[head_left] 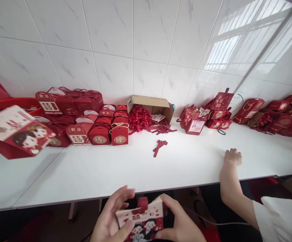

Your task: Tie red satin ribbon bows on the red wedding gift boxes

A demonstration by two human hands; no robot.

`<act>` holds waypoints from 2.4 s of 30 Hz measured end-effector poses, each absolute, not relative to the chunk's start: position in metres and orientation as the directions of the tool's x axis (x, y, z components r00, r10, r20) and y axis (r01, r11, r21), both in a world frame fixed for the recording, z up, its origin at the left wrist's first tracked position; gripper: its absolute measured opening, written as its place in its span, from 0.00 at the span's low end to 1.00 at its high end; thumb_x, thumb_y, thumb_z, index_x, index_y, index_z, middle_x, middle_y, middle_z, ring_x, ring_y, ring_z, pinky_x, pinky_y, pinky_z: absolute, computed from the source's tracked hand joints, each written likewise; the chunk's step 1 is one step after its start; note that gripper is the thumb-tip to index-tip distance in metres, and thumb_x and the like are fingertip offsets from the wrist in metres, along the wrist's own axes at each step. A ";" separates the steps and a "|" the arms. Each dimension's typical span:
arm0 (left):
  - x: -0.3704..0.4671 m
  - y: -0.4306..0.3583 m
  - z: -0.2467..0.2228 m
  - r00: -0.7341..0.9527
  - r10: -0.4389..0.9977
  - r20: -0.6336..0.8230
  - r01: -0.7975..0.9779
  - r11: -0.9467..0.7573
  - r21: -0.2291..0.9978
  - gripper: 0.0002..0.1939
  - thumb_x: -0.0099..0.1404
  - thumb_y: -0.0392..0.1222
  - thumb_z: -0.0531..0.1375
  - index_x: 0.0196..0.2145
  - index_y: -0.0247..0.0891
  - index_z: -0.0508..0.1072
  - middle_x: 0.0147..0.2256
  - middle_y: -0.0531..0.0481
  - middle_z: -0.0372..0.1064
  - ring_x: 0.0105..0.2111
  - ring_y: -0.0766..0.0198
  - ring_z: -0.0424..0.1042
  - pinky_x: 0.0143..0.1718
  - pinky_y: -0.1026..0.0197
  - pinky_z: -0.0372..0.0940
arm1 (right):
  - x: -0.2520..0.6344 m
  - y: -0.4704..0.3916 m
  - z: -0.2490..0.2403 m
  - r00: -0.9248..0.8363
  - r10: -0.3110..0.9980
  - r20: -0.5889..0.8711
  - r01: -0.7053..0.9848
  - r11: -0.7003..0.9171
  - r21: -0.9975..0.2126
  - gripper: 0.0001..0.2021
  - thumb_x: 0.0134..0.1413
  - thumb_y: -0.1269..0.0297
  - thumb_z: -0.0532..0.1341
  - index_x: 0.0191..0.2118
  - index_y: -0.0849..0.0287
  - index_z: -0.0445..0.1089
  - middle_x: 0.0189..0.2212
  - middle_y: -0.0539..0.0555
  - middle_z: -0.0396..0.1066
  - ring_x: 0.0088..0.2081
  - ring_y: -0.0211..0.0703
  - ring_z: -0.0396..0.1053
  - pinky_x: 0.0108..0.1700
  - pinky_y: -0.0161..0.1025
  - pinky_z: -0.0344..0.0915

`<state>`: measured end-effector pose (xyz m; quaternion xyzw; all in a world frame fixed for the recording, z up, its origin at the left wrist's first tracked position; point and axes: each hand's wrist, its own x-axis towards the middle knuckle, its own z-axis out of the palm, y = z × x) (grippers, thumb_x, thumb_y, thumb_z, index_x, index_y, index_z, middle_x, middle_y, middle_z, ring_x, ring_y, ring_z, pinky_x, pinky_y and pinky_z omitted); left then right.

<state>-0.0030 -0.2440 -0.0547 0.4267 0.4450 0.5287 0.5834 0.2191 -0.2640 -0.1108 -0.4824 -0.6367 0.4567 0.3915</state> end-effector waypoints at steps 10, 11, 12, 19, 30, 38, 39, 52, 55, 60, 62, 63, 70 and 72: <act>-0.016 -0.233 -0.069 0.077 0.996 0.050 -0.211 -0.033 0.977 0.28 0.58 0.52 0.62 0.56 0.54 0.63 0.58 0.48 0.61 0.59 0.50 0.56 0.50 0.55 0.57 | 0.287 -0.185 -0.136 0.684 0.715 0.142 0.290 -0.089 -0.953 0.42 0.51 0.45 0.58 0.64 0.66 0.43 0.52 0.70 0.64 0.51 0.58 0.68 0.48 0.50 0.68; -0.017 -0.233 -0.068 0.084 0.996 0.032 -0.208 -0.014 0.978 0.27 0.58 0.52 0.61 0.55 0.53 0.64 0.58 0.48 0.61 0.59 0.50 0.56 0.50 0.55 0.57 | 0.287 -0.180 -0.141 0.664 0.721 0.199 0.395 -0.113 -0.912 0.39 0.53 0.46 0.55 0.64 0.65 0.46 0.58 0.70 0.57 0.55 0.59 0.64 0.51 0.51 0.65; -0.019 -0.232 -0.068 0.090 0.996 0.013 -0.203 0.006 0.979 0.26 0.58 0.52 0.61 0.55 0.51 0.65 0.58 0.46 0.61 0.59 0.50 0.57 0.51 0.55 0.57 | 0.285 -0.176 -0.146 0.608 0.757 0.240 0.503 -0.133 -0.854 0.35 0.55 0.47 0.53 0.63 0.63 0.51 0.61 0.68 0.53 0.58 0.61 0.59 0.54 0.54 0.62; -0.022 -0.223 -0.067 0.064 0.993 -0.100 -0.075 0.104 0.992 0.23 0.58 0.53 0.60 0.50 0.46 0.69 0.57 0.45 0.63 0.59 0.50 0.58 0.51 0.55 0.58 | 0.263 -0.174 -0.162 0.327 0.930 0.169 0.911 -0.263 -0.319 0.26 0.62 0.57 0.42 0.60 0.59 0.61 0.63 0.58 0.52 0.66 0.60 0.41 0.62 0.59 0.45; -0.066 -0.176 -0.087 -0.368 0.929 0.037 0.181 0.032 0.983 0.28 0.56 0.52 0.62 0.53 0.44 0.63 0.59 0.44 0.55 0.60 0.49 0.54 0.55 0.51 0.59 | 0.221 -0.107 -0.137 0.084 0.994 -0.076 0.970 -0.099 -0.220 0.32 0.61 0.44 0.42 0.67 0.50 0.38 0.68 0.56 0.29 0.67 0.62 0.27 0.59 0.70 0.32; -0.147 -0.076 -0.046 -0.637 0.619 0.460 0.519 -0.097 0.849 0.49 0.46 0.43 0.69 0.61 0.34 0.50 0.60 0.33 0.53 0.60 0.46 0.53 0.61 0.45 0.50 | 0.222 -0.108 -0.143 0.101 0.994 -0.037 0.956 -0.108 -0.272 0.34 0.60 0.43 0.42 0.67 0.50 0.36 0.68 0.58 0.34 0.67 0.59 0.30 0.60 0.67 0.32; -0.150 -0.066 -0.041 -0.619 0.640 0.456 0.509 -0.116 0.853 0.49 0.46 0.42 0.69 0.61 0.35 0.49 0.58 0.34 0.57 0.58 0.48 0.58 0.60 0.46 0.52 | 0.224 -0.108 -0.144 0.102 0.995 -0.020 0.952 -0.103 -0.289 0.34 0.60 0.43 0.43 0.67 0.50 0.37 0.68 0.59 0.35 0.67 0.59 0.31 0.60 0.67 0.32; -0.019 -0.158 -0.073 -0.137 0.959 0.250 0.118 -0.235 0.965 0.30 0.62 0.45 0.59 0.58 0.38 0.53 0.39 0.43 0.73 0.40 0.57 0.75 0.41 0.59 0.69 | 0.185 -0.157 -0.079 -0.117 0.775 0.621 0.411 0.607 -0.680 0.30 0.57 0.65 0.59 0.63 0.53 0.49 0.61 0.60 0.54 0.63 0.51 0.51 0.61 0.53 0.54; -0.003 -0.169 -0.081 -0.117 0.961 0.250 0.087 -0.241 0.967 0.22 0.63 0.46 0.58 0.52 0.39 0.58 0.44 0.41 0.70 0.43 0.56 0.73 0.39 0.61 0.68 | 0.183 -0.159 -0.068 -0.083 0.776 0.626 0.362 0.608 -0.706 0.23 0.56 0.66 0.60 0.57 0.54 0.58 0.52 0.59 0.65 0.56 0.49 0.62 0.56 0.49 0.60; -0.005 -0.163 -0.090 -0.035 0.949 0.315 0.178 -0.304 0.936 0.09 0.64 0.46 0.57 0.38 0.39 0.65 0.35 0.48 0.70 0.36 0.61 0.72 0.36 0.62 0.67 | 0.183 -0.158 -0.080 -0.088 0.852 0.515 0.254 0.519 -0.816 0.08 0.57 0.65 0.59 0.43 0.56 0.67 0.41 0.56 0.71 0.43 0.45 0.69 0.45 0.41 0.65; -0.005 -0.161 -0.093 0.004 0.927 0.375 0.199 -0.368 0.908 0.07 0.66 0.45 0.54 0.36 0.39 0.66 0.33 0.50 0.69 0.33 0.64 0.71 0.35 0.64 0.66 | 0.176 -0.158 -0.088 -0.051 0.878 0.475 0.160 0.477 -0.864 0.05 0.59 0.64 0.57 0.40 0.57 0.67 0.40 0.55 0.70 0.43 0.44 0.68 0.46 0.40 0.64; -0.005 -0.161 -0.094 0.015 0.913 0.409 0.201 -0.403 0.893 0.07 0.67 0.43 0.53 0.36 0.39 0.66 0.32 0.51 0.68 0.33 0.65 0.70 0.35 0.65 0.66 | 0.172 -0.159 -0.092 -0.033 0.891 0.452 0.101 0.453 -0.886 0.06 0.60 0.64 0.56 0.39 0.57 0.67 0.39 0.55 0.70 0.42 0.43 0.68 0.45 0.40 0.64; -0.001 -0.156 -0.106 0.006 0.845 0.535 0.193 -0.525 0.829 0.05 0.68 0.37 0.52 0.39 0.40 0.66 0.35 0.51 0.68 0.35 0.66 0.70 0.36 0.66 0.65 | 0.149 -0.164 -0.112 0.064 0.921 0.385 -0.118 0.390 -0.913 0.08 0.62 0.59 0.53 0.37 0.57 0.66 0.35 0.53 0.69 0.38 0.40 0.68 0.41 0.37 0.64; -0.002 -0.152 -0.110 0.035 0.822 0.568 0.173 -0.564 0.807 0.05 0.68 0.36 0.51 0.40 0.40 0.65 0.35 0.51 0.68 0.36 0.66 0.69 0.36 0.65 0.65 | 0.153 -0.165 -0.114 0.038 0.926 0.376 -0.077 0.378 -0.923 0.12 0.64 0.58 0.50 0.40 0.57 0.67 0.38 0.54 0.70 0.41 0.42 0.68 0.44 0.39 0.64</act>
